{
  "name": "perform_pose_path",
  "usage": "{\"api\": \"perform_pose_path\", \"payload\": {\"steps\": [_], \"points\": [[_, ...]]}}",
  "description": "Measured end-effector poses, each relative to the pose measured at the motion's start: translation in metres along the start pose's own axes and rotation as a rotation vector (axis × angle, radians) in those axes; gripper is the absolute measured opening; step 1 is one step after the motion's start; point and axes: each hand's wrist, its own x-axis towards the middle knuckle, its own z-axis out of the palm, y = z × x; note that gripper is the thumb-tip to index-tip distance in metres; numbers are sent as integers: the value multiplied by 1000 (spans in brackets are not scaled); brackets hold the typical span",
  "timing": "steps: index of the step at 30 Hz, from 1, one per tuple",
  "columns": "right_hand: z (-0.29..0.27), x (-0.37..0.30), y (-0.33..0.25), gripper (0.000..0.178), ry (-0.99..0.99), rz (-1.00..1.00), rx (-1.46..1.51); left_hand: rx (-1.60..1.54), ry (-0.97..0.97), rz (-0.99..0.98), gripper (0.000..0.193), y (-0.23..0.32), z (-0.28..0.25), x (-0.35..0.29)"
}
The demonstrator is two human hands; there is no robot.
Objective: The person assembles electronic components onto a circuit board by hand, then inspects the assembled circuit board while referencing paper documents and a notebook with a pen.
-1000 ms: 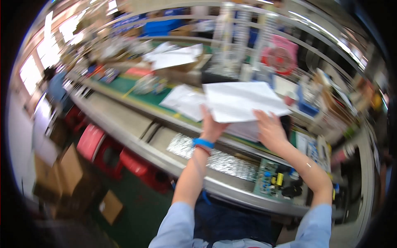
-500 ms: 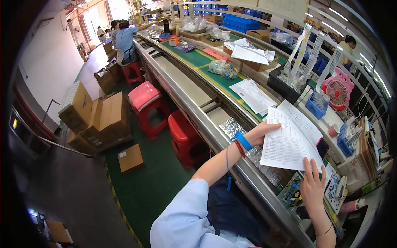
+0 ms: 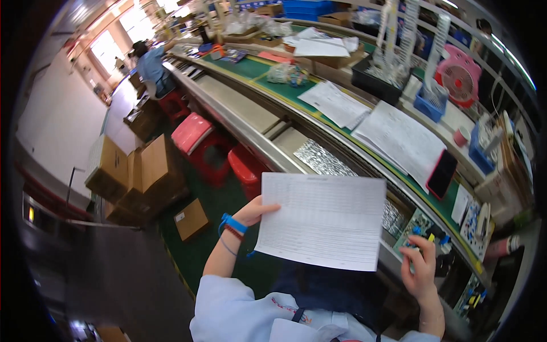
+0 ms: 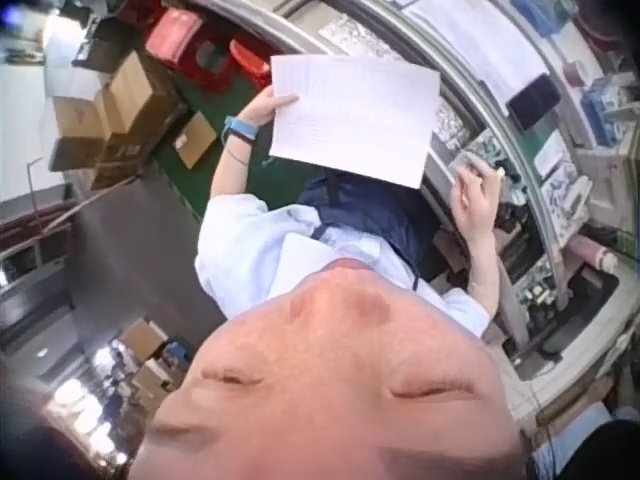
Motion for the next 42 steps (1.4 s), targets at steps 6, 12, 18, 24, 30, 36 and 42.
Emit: {"api": "perform_pose_path", "payload": {"steps": [6,12,18,24,30,36,42], "points": [[39,17,20,30,-118,233,195,215,243,-43,43,-12,-4,-17],[67,24,35,43,-161,320,334,271,263,133,26,9,26,-13],[60,20,39,50,-178,487,865,79,187,194,23,28,60,-3],[47,8,47,68,-222,531,1073,-17,169,142,30,36,79,6],[31,-4,41,55,-98,617,936,-62,134,149,32,33,93,14],[33,0,48,32,3,722,1008,12,169,204,33,32,99,11],[30,-2,47,35,12,710,1017,40,165,236,34,33,98,10]]}}
